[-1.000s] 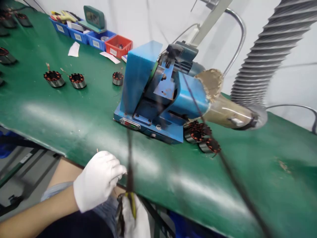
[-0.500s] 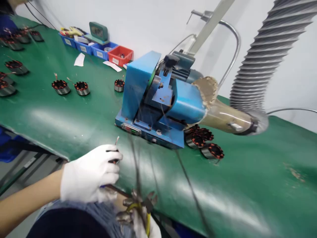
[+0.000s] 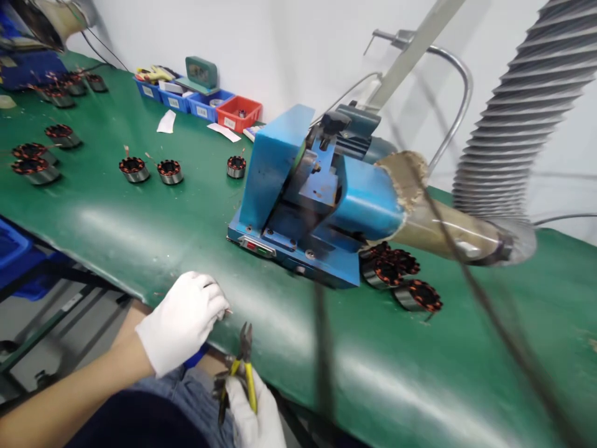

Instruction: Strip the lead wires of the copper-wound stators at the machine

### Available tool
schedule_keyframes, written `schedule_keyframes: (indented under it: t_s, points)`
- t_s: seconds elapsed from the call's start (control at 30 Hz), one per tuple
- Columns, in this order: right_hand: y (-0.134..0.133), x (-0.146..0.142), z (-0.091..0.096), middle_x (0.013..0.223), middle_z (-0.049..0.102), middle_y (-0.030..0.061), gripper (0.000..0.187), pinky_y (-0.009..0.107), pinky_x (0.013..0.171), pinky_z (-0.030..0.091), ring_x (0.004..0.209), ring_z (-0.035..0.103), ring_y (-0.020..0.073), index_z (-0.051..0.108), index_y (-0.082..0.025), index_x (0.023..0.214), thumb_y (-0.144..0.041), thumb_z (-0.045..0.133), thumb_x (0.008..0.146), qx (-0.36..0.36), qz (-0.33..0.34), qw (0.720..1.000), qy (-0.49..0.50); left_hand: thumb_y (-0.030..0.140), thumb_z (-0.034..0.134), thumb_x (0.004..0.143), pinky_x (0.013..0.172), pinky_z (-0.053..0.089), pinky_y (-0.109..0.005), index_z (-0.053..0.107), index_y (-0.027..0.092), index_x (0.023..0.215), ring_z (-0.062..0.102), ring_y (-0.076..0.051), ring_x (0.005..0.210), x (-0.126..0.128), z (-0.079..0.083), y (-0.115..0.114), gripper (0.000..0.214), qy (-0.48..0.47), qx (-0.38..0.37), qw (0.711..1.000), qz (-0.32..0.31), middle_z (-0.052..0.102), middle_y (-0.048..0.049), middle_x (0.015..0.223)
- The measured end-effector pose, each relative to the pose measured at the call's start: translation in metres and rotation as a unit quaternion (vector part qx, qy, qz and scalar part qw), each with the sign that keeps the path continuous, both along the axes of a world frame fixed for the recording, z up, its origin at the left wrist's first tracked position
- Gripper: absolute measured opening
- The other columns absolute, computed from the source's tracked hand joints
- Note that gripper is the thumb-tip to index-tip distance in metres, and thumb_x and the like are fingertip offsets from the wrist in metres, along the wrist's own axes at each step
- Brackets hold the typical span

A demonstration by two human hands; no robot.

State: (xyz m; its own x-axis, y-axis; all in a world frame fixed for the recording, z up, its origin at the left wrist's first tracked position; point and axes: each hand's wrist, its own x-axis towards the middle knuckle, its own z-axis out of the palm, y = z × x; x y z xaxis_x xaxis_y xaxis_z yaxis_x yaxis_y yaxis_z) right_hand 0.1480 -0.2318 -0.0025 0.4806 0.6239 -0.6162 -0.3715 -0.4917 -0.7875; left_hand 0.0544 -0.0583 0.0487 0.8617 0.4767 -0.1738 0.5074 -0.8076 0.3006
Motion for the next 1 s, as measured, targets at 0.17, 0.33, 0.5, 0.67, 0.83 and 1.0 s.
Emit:
schedule_keyframes:
  t_s: [0.17,0.33,0.5,0.67,0.83,1.0]
  points:
    - [0.019,0.003,0.005,0.104,0.074,0.0101,0.054,0.029,0.090,0.049,0.102,0.065,0.0269,0.069,-0.013,0.107,-0.056,0.064,0.076,-0.009,0.107,0.991,-0.074,0.013,0.051,0.085,0.075,0.040,-0.044,0.062,0.019,0.085,0.054,-0.026,0.086,-0.005,-0.009,-0.012,0.012,-0.058,0.019,0.998,0.008,0.063,-0.0059,0.086]
    - [0.021,0.006,0.007,0.085,0.074,0.0094,0.050,0.031,0.083,0.051,0.088,0.068,0.0269,0.071,-0.016,0.097,-0.060,0.056,0.080,-0.032,0.149,0.974,-0.166,0.014,0.050,0.085,0.074,0.038,-0.042,0.061,0.019,0.084,0.052,-0.025,0.083,-0.004,-0.014,-0.014,0.012,-0.097,0.026,0.995,0.024,0.061,-0.0058,0.083]
    - [0.017,-0.001,-0.002,0.080,0.074,0.0106,0.054,0.032,0.078,0.052,0.083,0.069,0.0285,0.071,-0.019,0.094,-0.067,0.053,0.079,-0.054,0.145,0.960,-0.232,0.013,0.052,0.081,0.074,0.038,-0.040,0.061,0.019,0.081,0.052,-0.024,0.081,-0.003,-0.014,-0.014,0.010,-0.101,0.025,0.994,0.030,0.061,-0.0054,0.081]
    - [0.011,-0.006,-0.014,0.086,0.074,0.0112,0.055,0.031,0.077,0.053,0.085,0.069,0.0284,0.070,-0.019,0.098,-0.069,0.052,0.079,-0.078,0.097,0.955,-0.268,0.013,0.050,0.083,0.073,0.038,-0.041,0.061,0.019,0.081,0.052,-0.025,0.082,-0.004,-0.015,-0.015,0.013,-0.114,0.032,0.992,0.034,0.061,-0.0059,0.080]
    - [0.014,-0.005,-0.013,0.091,0.075,0.0120,0.057,0.028,0.074,0.054,0.089,0.069,0.0274,0.070,-0.017,0.097,-0.068,0.059,0.075,-0.067,0.011,0.966,-0.250,0.011,0.053,0.079,0.073,0.037,-0.042,0.061,0.019,0.080,0.052,-0.025,0.081,-0.004,-0.017,-0.015,0.012,-0.132,0.017,0.991,0.031,0.062,-0.0047,0.080]
    - [0.006,-0.008,-0.013,0.079,0.074,0.0079,0.055,0.027,0.071,0.056,0.078,0.070,0.0247,0.071,-0.015,0.092,-0.066,0.063,0.073,-0.016,0.007,0.989,-0.148,0.011,0.051,0.081,0.073,0.038,-0.041,0.062,0.019,0.082,0.052,-0.024,0.081,-0.005,-0.019,-0.014,0.013,-0.141,0.012,0.990,0.028,0.062,-0.0042,0.081]
